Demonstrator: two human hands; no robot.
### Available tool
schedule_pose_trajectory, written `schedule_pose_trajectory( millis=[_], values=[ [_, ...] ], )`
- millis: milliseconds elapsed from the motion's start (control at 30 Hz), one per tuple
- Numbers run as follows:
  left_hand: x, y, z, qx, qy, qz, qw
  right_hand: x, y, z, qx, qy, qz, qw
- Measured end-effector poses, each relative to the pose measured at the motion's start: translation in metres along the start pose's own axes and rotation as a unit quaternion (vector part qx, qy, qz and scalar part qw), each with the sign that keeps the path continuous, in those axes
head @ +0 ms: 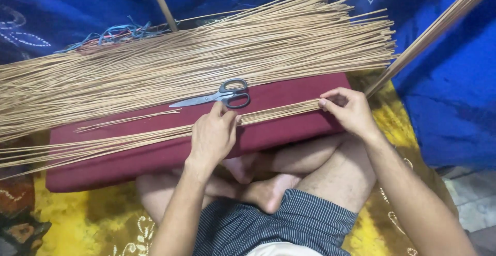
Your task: Sorting, aligning, and cutting thin wooden sticks to a uniform length using scissors on a padded surface.
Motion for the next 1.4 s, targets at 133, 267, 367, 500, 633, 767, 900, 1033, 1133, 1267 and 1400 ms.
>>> schedule_pose_trajectory(
  millis=[133, 267, 367, 500, 633, 767, 900, 1033, 1133, 1267, 1400],
  values=[
    [0.005, 0.003, -0.006, 0.004, -0.005, 0.01, 1.0, -0.008, -0.003, 0.006, 0.015, 0.008, 0.042, 0.999],
    [0.009, 0.003, -0.006, -0.005, -0.015, 0.025, 1.0, -0.01, -0.001, 0.004, -0.044, 0.017, 0.064, 0.997],
    [0.013, 0.001, -0.004, -0.007, -0.012, 0.022, 1.0, -0.008, -0.003, 0.001, -0.048, 0.026, 0.09, 0.994],
    [0.023, -0.011, -0.003, -0.011, -0.001, 0.02, 1.0, -0.005, -0.004, -0.001, 0.013, 0.057, 0.082, 0.995],
    [0.027, -0.012, -0.003, -0.015, -0.008, 0.011, 1.0, -0.004, 0.004, -0.009, 0.044, 0.059, 0.116, 0.99],
    [0.032, -0.016, -0.001, -0.022, -0.02, 0.029, 0.999, -0.002, 0.002, -0.012, 0.039, 0.051, 0.143, 0.988],
    [0.036, -0.018, 0.002, -0.017, -0.015, 0.018, 1.0, -0.001, 0.001, -0.012, 0.033, 0.04, 0.17, 0.984],
    [0.034, -0.018, 0.003, -0.014, -0.006, 0.014, 1.0, -0.002, 0.005, -0.015, 0.024, 0.041, 0.188, 0.981],
    [0.032, -0.02, 0.004, -0.012, 0.002, 0.013, 1.0, -0.004, 0.004, -0.014, 0.022, 0.025, 0.207, 0.978],
    [0.028, -0.024, 0.009, 0.011, 0.01, 0.02, 1.0, -0.015, 0.005, -0.011, -0.005, 0.038, 0.216, 0.976],
    [0.025, -0.027, 0.014, 0.015, 0.006, 0.022, 1.0, -0.013, -0.004, -0.004, -0.037, 0.037, 0.213, 0.976]
  ],
)
Point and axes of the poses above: each hand's wrist, its own z-axis away from the middle knuckle, its own x-axis out of the palm, y = z × x, the point moved 5 cm from there along -z, towards the middle knuckle, and after that the axes turned 3 degrees about y, right-handed, at the moved point
